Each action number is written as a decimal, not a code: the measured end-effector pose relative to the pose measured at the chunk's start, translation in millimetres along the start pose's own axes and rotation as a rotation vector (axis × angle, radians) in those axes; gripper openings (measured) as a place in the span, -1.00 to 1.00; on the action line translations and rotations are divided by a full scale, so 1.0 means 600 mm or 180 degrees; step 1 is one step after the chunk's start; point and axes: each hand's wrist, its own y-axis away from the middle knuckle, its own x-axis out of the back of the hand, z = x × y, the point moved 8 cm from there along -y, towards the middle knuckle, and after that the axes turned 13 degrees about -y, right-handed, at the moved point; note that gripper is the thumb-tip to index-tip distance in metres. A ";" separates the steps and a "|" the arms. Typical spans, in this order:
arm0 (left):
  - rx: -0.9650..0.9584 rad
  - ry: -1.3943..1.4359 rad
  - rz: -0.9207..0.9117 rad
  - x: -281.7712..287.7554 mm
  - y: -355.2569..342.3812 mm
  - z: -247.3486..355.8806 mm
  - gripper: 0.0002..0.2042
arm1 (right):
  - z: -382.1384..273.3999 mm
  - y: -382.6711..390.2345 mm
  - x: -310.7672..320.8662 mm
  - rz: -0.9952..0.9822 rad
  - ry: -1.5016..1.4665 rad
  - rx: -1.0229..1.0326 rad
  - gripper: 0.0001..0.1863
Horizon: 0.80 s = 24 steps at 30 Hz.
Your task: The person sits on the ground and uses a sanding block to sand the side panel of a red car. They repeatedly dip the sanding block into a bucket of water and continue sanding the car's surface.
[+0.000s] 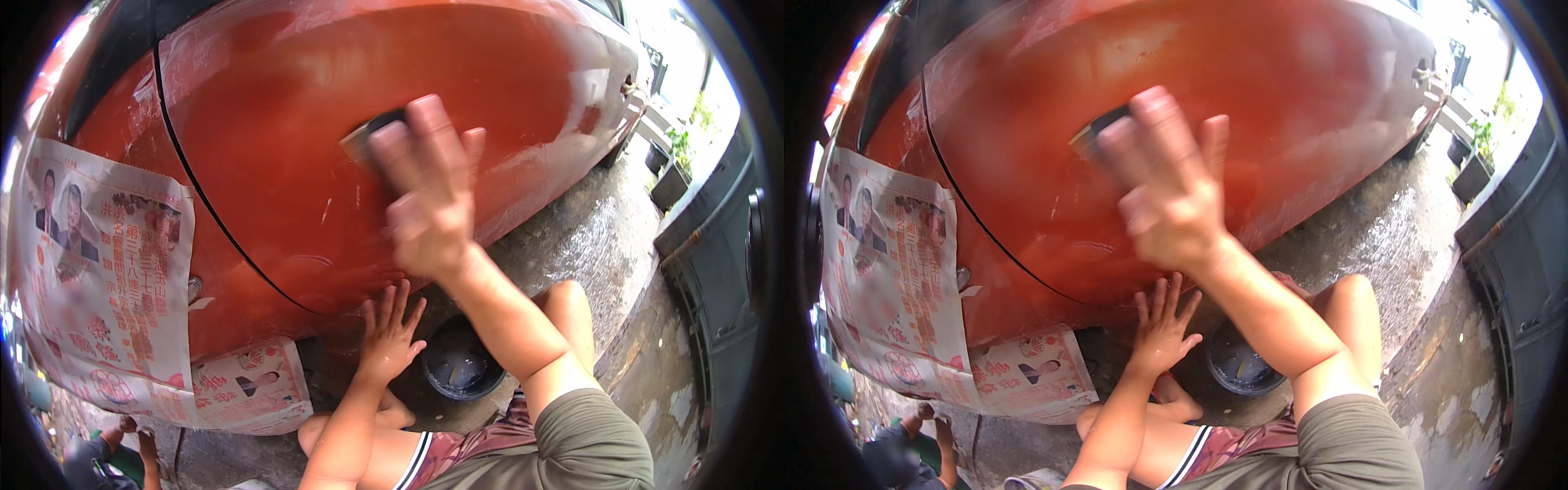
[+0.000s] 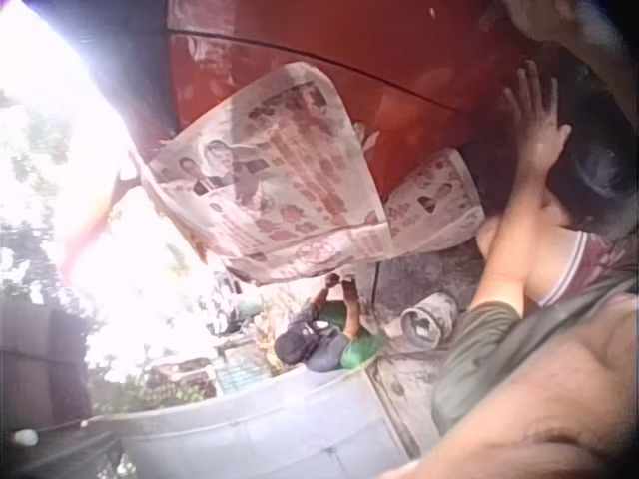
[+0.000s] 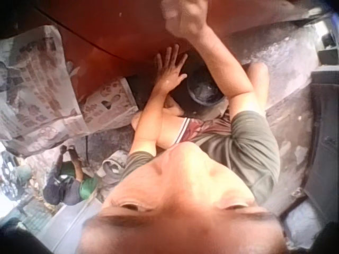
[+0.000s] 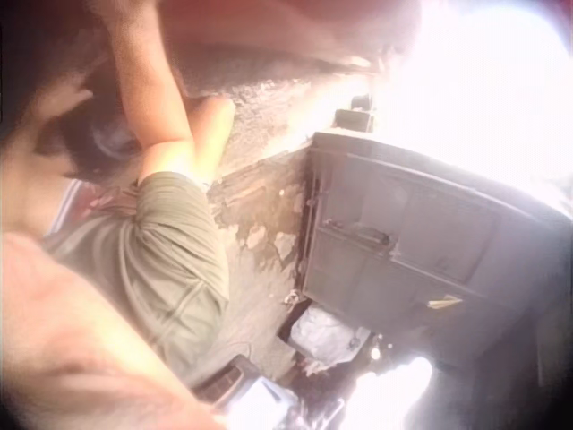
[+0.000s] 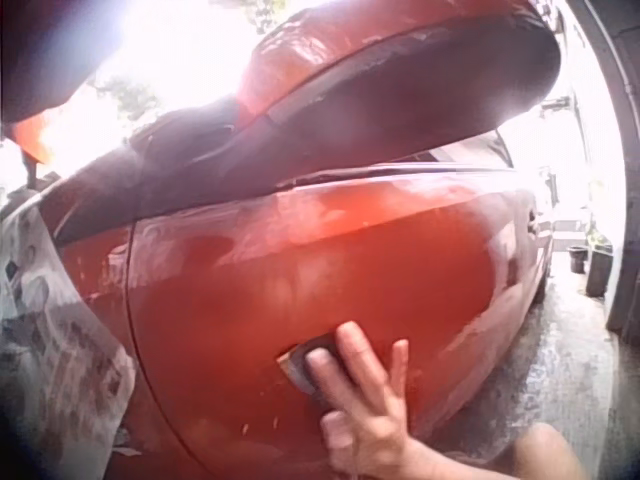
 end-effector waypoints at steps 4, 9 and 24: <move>-0.0294 0.0643 -0.0921 -0.052 0.008 0.029 -0.17 | 0.107 0.047 0.124 0.2179 -0.0490 -0.1407 -0.42; -0.0406 0.0914 -0.1213 -0.076 0.015 0.042 -0.21 | 0.132 0.067 0.128 0.3301 -0.3733 -0.1459 -0.43; -0.0210 0.0787 -0.1287 -0.066 0.012 0.035 -0.21 | 0.068 -0.002 0.054 0.0933 0.0720 -0.0983 -0.35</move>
